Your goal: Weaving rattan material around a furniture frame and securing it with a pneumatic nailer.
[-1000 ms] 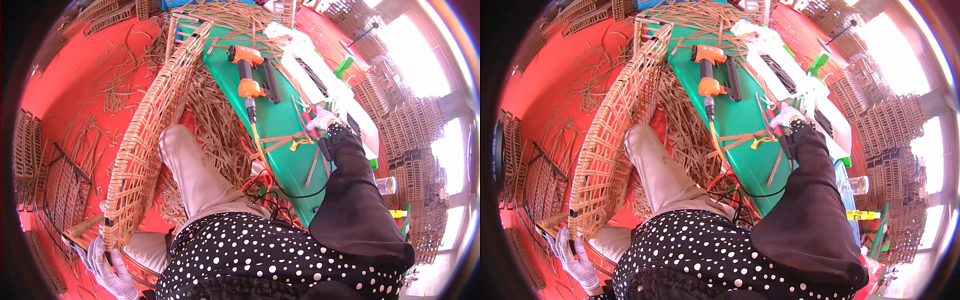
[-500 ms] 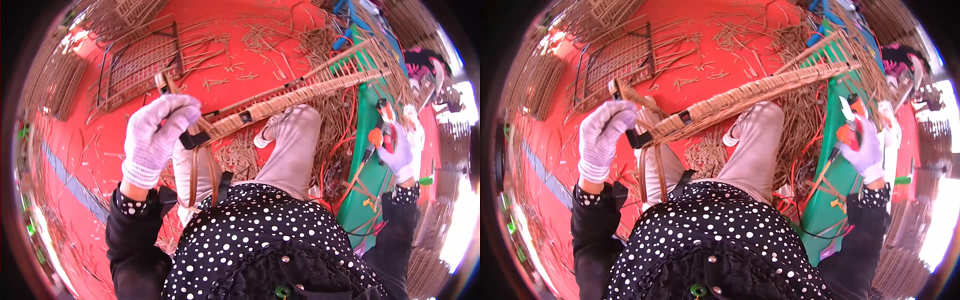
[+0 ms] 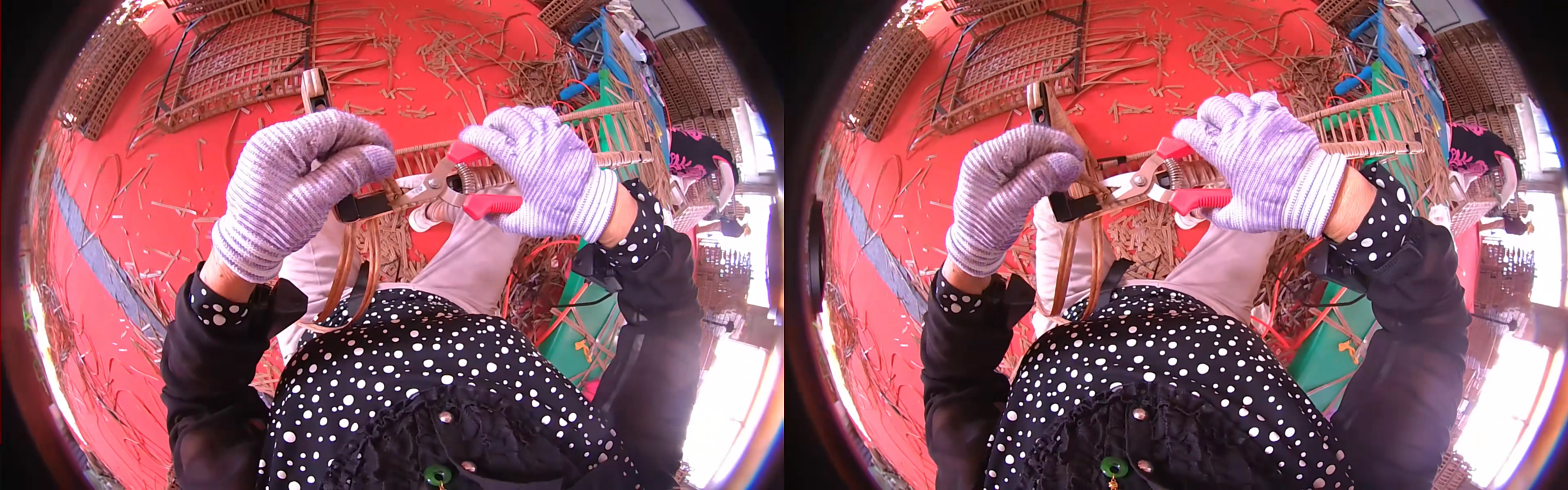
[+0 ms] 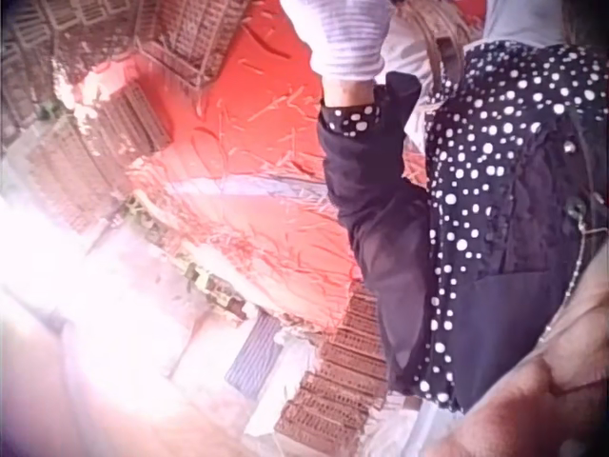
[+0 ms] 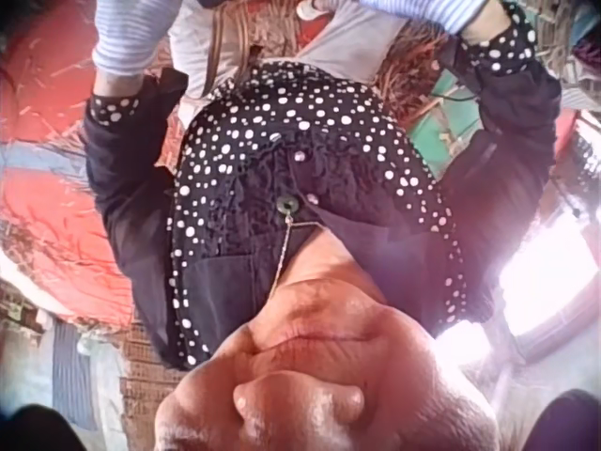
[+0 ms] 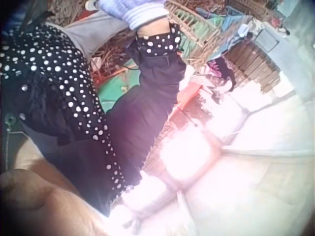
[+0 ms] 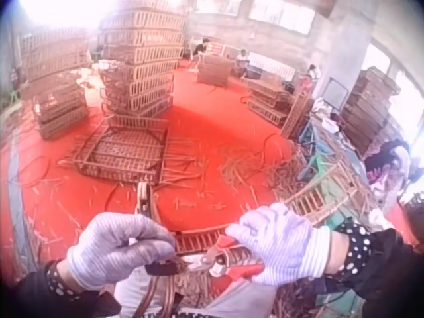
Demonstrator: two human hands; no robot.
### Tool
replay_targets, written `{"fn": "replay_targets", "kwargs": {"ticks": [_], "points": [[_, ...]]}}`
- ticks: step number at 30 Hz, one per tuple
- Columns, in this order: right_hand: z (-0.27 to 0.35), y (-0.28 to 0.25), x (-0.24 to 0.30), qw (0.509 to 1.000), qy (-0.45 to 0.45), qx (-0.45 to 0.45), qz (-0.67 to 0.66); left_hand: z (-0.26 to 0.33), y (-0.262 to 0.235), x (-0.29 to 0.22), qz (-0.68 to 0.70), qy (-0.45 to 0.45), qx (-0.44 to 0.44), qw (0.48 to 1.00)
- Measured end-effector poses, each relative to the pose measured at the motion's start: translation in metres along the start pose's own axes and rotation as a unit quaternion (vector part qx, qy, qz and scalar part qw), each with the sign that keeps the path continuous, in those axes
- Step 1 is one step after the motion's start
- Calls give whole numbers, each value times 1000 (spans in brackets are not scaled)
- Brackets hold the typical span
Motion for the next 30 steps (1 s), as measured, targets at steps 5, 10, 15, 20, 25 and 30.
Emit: {"fn": "replay_targets", "kwargs": {"ticks": [5,10,15,20,25,30], "points": [[-10,-4,1,1000,-23,17,1,0,0,4,57,-18,8,998],[-3,3,0,995,-3,49,-83,0,-8,2,79,2,-15,997],[69,-23,-28,965,225,-92,-103,33,-77,20,-26,57,-270,961],[336,31,-26,809,587,-24,-26,68,-47,13,-391,192,-313,844],[516,92,73,556,801,217,-44,84,41,75,-20,-203,213,955],[408,57,54,781,607,-96,108,65,1,64,462,-51,135,875]]}}
Point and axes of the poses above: each hand's wrist, its own z-axis away from the middle knuckle, its own y-axis out of the palm, x = y × z, the point moved 10 cm from there along -z, towards the middle knuckle, and after that the axes turned 15 degrees about -y, right-handed, at the moved point
